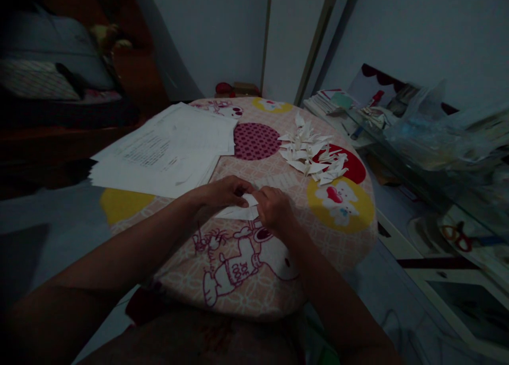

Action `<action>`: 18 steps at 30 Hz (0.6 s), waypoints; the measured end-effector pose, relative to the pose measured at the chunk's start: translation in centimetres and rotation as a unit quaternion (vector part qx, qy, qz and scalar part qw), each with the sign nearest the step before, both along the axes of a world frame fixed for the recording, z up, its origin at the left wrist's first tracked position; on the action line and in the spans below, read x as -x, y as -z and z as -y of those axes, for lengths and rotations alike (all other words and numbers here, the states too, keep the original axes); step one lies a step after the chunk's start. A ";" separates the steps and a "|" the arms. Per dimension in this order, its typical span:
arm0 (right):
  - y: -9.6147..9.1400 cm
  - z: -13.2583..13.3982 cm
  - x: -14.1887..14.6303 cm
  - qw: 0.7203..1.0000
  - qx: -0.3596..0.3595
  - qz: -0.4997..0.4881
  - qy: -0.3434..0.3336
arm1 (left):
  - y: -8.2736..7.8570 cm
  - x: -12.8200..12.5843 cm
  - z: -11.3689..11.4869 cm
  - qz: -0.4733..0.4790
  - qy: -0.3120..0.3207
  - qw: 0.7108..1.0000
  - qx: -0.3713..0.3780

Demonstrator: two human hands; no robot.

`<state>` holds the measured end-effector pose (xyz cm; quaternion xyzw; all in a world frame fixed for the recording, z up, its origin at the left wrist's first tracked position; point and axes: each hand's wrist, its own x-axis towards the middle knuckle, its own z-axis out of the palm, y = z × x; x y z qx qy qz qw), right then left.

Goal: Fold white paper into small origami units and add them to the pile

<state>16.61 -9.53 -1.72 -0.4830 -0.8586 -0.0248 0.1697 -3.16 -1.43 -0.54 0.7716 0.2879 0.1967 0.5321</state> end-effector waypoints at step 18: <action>1.0 -2.3 0.5 0.981 -0.129 0.112 -0.092 | -0.6 2.5 3.8 -0.231 -0.054 0.932 -0.276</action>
